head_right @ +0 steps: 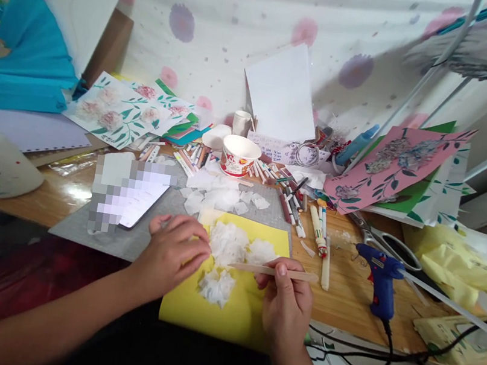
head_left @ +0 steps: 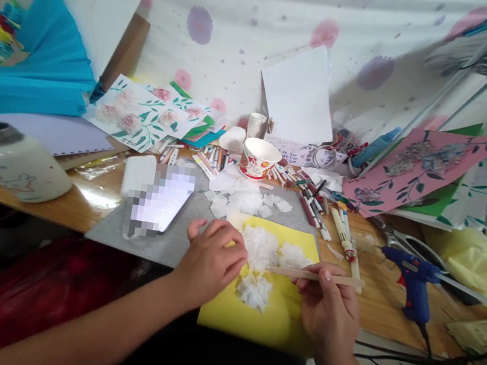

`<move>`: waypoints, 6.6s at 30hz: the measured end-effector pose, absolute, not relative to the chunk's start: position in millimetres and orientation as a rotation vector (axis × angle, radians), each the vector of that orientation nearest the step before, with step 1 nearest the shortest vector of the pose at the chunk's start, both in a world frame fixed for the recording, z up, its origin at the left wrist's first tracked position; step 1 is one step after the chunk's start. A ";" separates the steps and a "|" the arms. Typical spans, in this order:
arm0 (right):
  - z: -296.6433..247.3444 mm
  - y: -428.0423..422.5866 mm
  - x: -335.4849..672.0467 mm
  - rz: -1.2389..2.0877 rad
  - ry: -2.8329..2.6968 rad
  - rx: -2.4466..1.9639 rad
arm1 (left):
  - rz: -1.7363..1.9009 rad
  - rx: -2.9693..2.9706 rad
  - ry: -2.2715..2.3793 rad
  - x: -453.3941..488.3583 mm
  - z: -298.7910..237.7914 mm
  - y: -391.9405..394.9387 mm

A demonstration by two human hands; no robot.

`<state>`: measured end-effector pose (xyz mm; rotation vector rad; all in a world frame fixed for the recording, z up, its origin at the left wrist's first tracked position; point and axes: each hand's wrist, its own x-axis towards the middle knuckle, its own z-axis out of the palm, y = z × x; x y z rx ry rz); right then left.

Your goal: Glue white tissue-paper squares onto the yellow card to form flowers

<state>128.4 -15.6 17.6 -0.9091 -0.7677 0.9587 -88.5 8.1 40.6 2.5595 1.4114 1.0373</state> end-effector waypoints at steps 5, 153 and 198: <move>25.0 -13.1 129.2 0.898 -0.933 -0.942 | 0.982 2.565 1.267 -76.1 23.2 -8.1; 10.0 -34.2 144.2 0.967 -1.171 -0.890 | 1.000 2.257 1.268 -91.5 35.2 -13.8; 36.4 -36.4 128.4 0.201 -1.936 -0.951 | 1.125 2.211 1.282 -86.2 27.2 -13.2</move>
